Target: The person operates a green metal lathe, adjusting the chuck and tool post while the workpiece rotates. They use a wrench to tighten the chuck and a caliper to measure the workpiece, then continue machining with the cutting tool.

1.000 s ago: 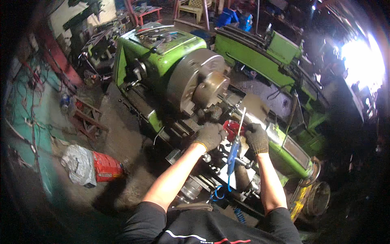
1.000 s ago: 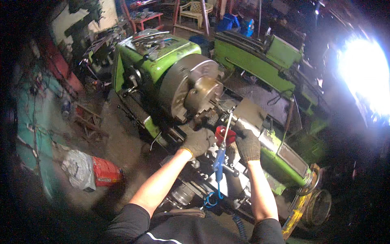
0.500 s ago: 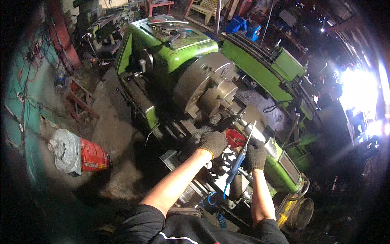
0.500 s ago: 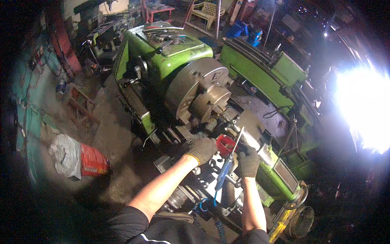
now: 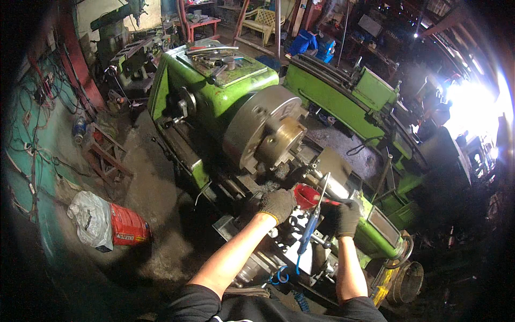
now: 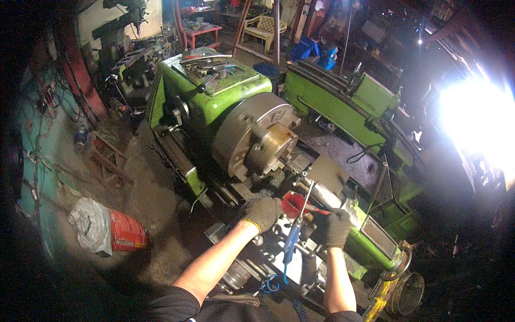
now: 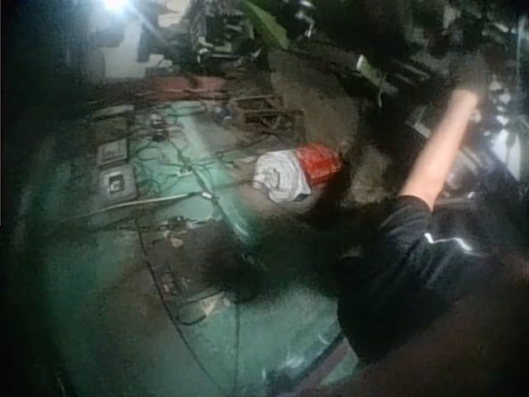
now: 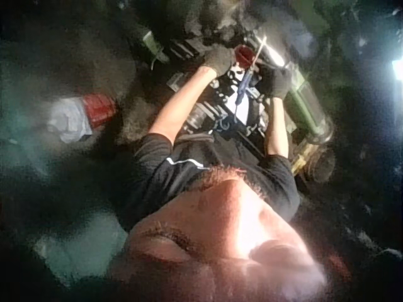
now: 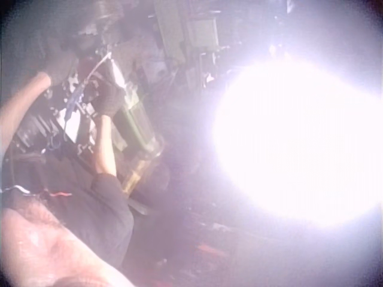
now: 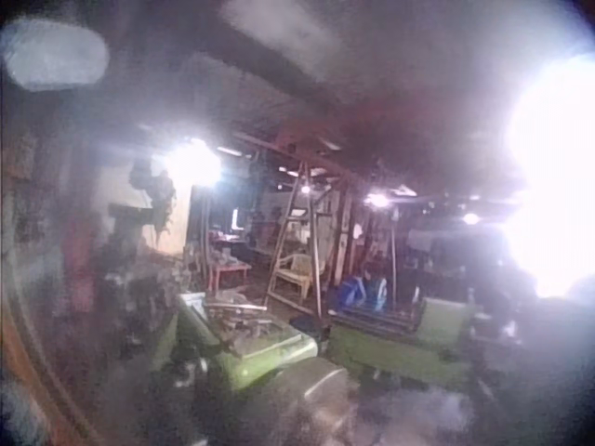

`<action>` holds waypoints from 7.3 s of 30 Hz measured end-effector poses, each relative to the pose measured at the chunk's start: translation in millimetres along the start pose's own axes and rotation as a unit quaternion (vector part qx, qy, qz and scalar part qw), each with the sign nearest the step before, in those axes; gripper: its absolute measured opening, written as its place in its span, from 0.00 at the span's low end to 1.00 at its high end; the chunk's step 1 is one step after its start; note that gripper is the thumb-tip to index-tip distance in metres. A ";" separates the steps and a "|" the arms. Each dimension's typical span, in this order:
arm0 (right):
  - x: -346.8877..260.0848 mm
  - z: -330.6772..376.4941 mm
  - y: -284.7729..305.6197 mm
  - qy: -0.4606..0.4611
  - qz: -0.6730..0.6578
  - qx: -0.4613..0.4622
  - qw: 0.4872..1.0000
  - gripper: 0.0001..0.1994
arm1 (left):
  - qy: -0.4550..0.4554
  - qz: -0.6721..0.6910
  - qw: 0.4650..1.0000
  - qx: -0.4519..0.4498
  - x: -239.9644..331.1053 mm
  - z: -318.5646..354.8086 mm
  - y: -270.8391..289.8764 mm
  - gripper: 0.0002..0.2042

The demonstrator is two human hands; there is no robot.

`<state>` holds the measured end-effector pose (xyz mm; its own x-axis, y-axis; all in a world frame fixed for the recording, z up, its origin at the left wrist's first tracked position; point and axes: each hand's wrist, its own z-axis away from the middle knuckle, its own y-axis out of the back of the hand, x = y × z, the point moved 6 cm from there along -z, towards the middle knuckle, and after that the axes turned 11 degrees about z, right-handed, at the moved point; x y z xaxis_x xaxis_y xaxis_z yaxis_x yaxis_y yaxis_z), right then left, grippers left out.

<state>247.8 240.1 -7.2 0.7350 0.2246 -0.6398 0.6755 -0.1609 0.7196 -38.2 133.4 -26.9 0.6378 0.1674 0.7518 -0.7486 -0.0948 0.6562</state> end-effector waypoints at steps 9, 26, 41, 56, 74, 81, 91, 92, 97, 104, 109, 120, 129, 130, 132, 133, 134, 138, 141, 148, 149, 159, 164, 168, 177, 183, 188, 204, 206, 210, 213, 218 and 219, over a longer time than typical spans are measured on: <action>-87.5 -104.4 -15.2 -0.020 -0.112 -0.094 0.989 0.13 | -0.002 -0.061 0.998 -0.011 8.6 9.4 10.6 0.17; -192.1 -100.4 -83.8 0.272 0.311 -0.079 0.907 0.15 | 0.032 -0.011 0.999 -0.006 7.6 4.4 8.9 0.19; -221.4 -69.7 -59.8 0.289 0.365 -0.172 0.868 0.16 | 0.051 -0.031 0.998 -0.037 13.2 9.4 18.4 0.18; -183.1 -155.2 -125.3 0.293 0.265 -0.143 0.907 0.12 | 0.037 0.267 0.923 0.276 -87.2 79.0 83.4 0.14; -138.2 -245.0 -182.0 0.323 0.301 -0.393 0.807 0.16 | 0.498 0.129 0.834 0.201 -383.4 422.8 -45.5 0.26; -138.3 -227.4 -201.4 0.418 0.310 -0.271 0.810 0.15 | 0.465 0.164 0.860 0.130 -393.1 341.5 -28.8 0.35; -202.4 -127.0 -78.2 0.365 0.332 -0.046 0.869 0.14 | 0.435 0.120 0.865 0.219 -608.2 153.9 -59.0 0.47; -200.1 -120.8 -74.5 0.381 0.348 -0.048 0.855 0.13 | 0.439 0.141 0.865 0.197 -625.7 140.3 -74.3 0.44; -202.4 -108.7 -86.2 0.336 0.340 -0.074 0.875 0.13 | 0.465 0.503 0.708 0.169 -662.4 142.5 -84.3 0.31; -214.6 -82.6 -72.5 0.308 0.377 -0.137 0.862 0.10 | 0.400 0.571 0.681 0.226 -503.4 65.9 40.5 0.25; -210.3 -112.2 -65.4 0.333 0.328 -0.074 0.881 0.12 | 0.352 0.616 0.689 0.149 -490.2 44.8 68.5 0.28; -117.2 -211.0 -175.4 0.241 0.302 -0.370 0.845 0.15 | 0.388 0.619 0.658 0.185 -501.6 46.1 50.5 0.29; -132.5 -221.0 -207.4 0.365 0.449 -0.251 0.776 0.14 | 0.380 0.675 0.597 0.209 -504.6 52.2 53.1 0.24; -125.7 -226.4 -210.0 0.357 0.426 -0.247 0.794 0.13 | 0.378 0.689 0.582 0.206 -513.0 48.5 49.8 0.24; -102.7 -238.2 -208.0 0.329 0.401 -0.248 0.818 0.13 | 0.370 0.683 0.594 0.208 -500.1 36.3 46.3 0.24; -99.6 -239.2 -208.2 0.317 0.393 -0.257 0.824 0.13 | 0.367 0.679 0.598 0.214 -494.0 35.3 47.2 0.24; -113.4 -231.2 -212.2 0.310 0.396 -0.284 0.816 0.12 | 0.375 0.675 0.594 0.224 -493.3 42.8 50.9 0.24; -139.3 -199.8 -207.8 0.388 0.444 -0.211 0.780 0.12 | 0.374 0.666 0.610 0.209 -488.7 43.4 58.5 0.23; -145.6 -203.6 -187.4 0.240 0.369 -0.207 0.874 0.12 | 0.371 0.673 0.606 0.204 -494.4 34.6 54.2 0.18; -206.0 -170.6 -118.9 0.257 0.364 -0.082 0.891 0.12 | 0.346 0.601 0.682 0.233 -544.4 36.1 41.5 0.11; -212.5 -158.4 -99.4 0.260 0.340 -0.056 0.902 0.12 | 0.345 0.595 0.684 0.243 -531.2 31.7 42.5 0.11; -201.1 -111.3 -73.2 0.259 0.365 -0.082 0.891 0.14 | 0.244 -0.144 0.949 0.138 -464.7 73.1 43.0 0.28; -215.4 -99.8 -78.2 0.292 0.360 -0.069 0.883 0.14 | 0.302 -0.196 0.931 0.066 -522.7 138.2 -23.3 0.40; -223.6 -76.7 -72.3 0.299 0.349 -0.059 0.886 0.14 | 0.339 -0.232 0.911 -0.038 -545.1 162.2 -54.7 0.44; -227.7 -73.3 -85.8 0.321 0.368 -0.068 0.870 0.10 | 0.347 -0.204 0.915 0.020 -548.1 164.1 -73.4 0.46; -235.8 -68.3 -82.2 0.308 0.375 -0.097 0.869 0.10 | 0.389 -0.226 0.890 -0.072 -528.8 217.6 -72.8 0.43; -218.9 -71.8 -88.9 0.282 0.389 -0.100 0.871 0.10 | 0.464 -0.129 0.875 -0.043 -527.0 251.0 -64.7 0.40; -146.5 -202.0 -148.6 0.216 0.284 -0.367 0.859 0.16 | 0.454 -0.130 0.877 0.086 -554.6 210.8 -42.4 0.39; -151.0 -202.5 -169.4 0.282 0.326 -0.373 0.821 0.18 | 0.447 -0.131 0.877 0.117 -568.8 209.2 -45.1 0.40; -137.7 -203.2 -180.8 0.377 0.392 -0.353 0.761 0.21 | 0.500 -0.006 0.862 0.085 -554.6 175.9 -21.2 0.45; -108.5 -218.0 -185.8 0.326 0.357 -0.346 0.804 0.20 | 0.517 0.052 0.851 0.079 -569.0 152.1 -20.1 0.49; -136.7 -203.3 -187.2 0.330 0.396 -0.350 0.782 0.20 | 0.479 0.114 0.868 0.071 -636.9 126.9 -57.5 0.50; -134.9 -204.4 -186.8 0.307 0.392 -0.359 0.789 0.20 | 0.462 0.146 0.873 0.059 -644.1 119.2 -62.0 0.50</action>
<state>10.5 436.3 -0.1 0.5946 0.7857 0.1707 -0.3422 0.0551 0.9380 -381.0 -85.5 -544.1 -0.0368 0.8345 0.5498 -0.7965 -0.3567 0.4882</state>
